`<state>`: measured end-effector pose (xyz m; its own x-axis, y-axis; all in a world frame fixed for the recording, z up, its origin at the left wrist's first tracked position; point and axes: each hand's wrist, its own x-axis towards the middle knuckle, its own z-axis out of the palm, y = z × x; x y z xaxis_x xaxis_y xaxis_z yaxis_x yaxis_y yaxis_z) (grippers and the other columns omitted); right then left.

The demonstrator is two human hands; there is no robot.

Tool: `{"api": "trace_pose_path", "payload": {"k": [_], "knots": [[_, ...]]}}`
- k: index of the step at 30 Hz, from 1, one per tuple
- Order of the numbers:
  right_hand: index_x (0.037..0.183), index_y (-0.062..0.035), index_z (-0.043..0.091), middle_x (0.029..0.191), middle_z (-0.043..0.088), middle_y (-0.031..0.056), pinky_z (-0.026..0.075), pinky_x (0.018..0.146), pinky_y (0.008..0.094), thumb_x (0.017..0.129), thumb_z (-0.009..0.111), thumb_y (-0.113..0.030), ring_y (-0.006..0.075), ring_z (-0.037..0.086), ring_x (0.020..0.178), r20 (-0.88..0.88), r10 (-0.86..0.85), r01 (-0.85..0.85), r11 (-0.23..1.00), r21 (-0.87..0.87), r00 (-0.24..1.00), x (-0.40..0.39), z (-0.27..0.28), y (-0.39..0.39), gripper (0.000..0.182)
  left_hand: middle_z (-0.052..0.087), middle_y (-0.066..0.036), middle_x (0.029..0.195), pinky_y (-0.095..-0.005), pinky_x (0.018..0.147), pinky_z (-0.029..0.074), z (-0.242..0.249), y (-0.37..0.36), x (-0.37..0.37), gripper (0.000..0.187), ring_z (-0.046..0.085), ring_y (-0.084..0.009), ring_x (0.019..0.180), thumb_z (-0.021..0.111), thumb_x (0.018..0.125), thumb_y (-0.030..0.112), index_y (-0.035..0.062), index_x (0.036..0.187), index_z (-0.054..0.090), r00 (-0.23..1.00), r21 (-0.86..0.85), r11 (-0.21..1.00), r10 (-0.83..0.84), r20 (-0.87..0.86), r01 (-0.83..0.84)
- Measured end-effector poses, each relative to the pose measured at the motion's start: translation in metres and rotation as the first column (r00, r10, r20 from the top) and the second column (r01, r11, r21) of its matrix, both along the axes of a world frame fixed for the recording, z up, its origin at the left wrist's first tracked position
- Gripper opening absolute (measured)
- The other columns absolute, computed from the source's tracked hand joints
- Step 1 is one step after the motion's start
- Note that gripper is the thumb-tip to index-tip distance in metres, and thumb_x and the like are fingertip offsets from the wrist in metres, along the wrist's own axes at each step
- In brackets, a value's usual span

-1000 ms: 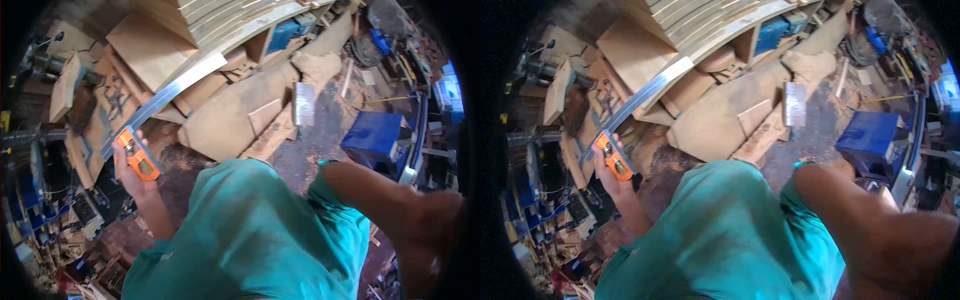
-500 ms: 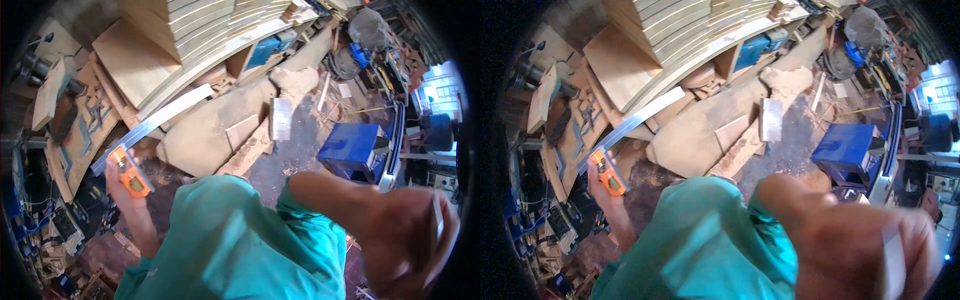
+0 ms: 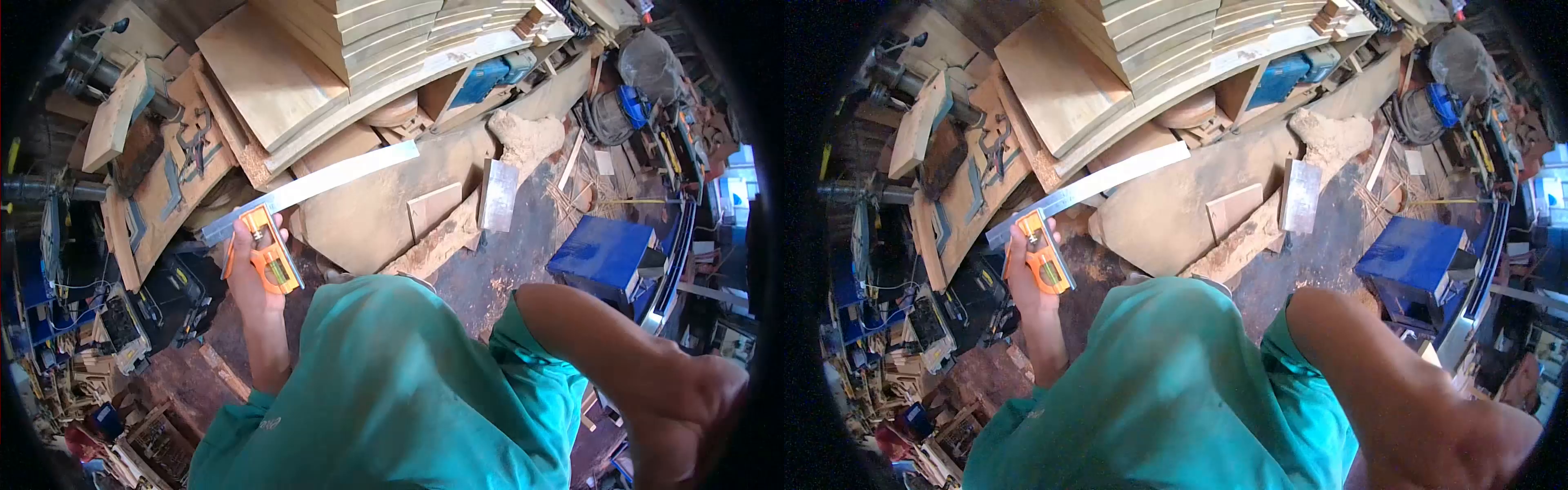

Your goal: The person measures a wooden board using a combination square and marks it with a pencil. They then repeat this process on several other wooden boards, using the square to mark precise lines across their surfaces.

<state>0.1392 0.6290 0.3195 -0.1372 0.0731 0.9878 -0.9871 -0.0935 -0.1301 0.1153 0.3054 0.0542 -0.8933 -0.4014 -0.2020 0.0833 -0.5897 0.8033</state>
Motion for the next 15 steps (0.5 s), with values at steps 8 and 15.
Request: {"api": "trace_pose_path", "payload": {"k": [8,15], "knots": [[0.101,-0.01,0.063,0.07,0.06,-0.002,0.051,0.054,0.02,0.09,0.057,-0.018,0.0075,0.058,0.059,-0.055,0.069,-0.066,0.997,0.039,0.996,0.006,0.016,-0.016,0.015,0.063,-0.013,0.103,-0.0336,0.075,0.056,0.0,-0.002,0.009,0.034,0.065,-0.0237,0.092,0.053,0.095,0.03,0.0004,0.111,0.053,0.999,0.001,0.999,0.033,0.013,-0.033],[0.103,-0.0105,0.062,0.071,0.06,-0.002,0.05,0.053,0.0201,0.091,0.056,-0.02,0.0073,0.058,0.059,-0.14,0.164,-0.161,0.986,0.032,0.976,0.0,0.017,-0.03,0.017,0.063,-0.012,0.097,-0.0337,0.068,0.055,0.001,-0.006,0.011,0.029,0.064,-0.0241,0.085,0.061,0.091,0.026,0.0013,0.105,0.056,0.995,0.097,0.99,0.099,0.023,-0.101]]}}
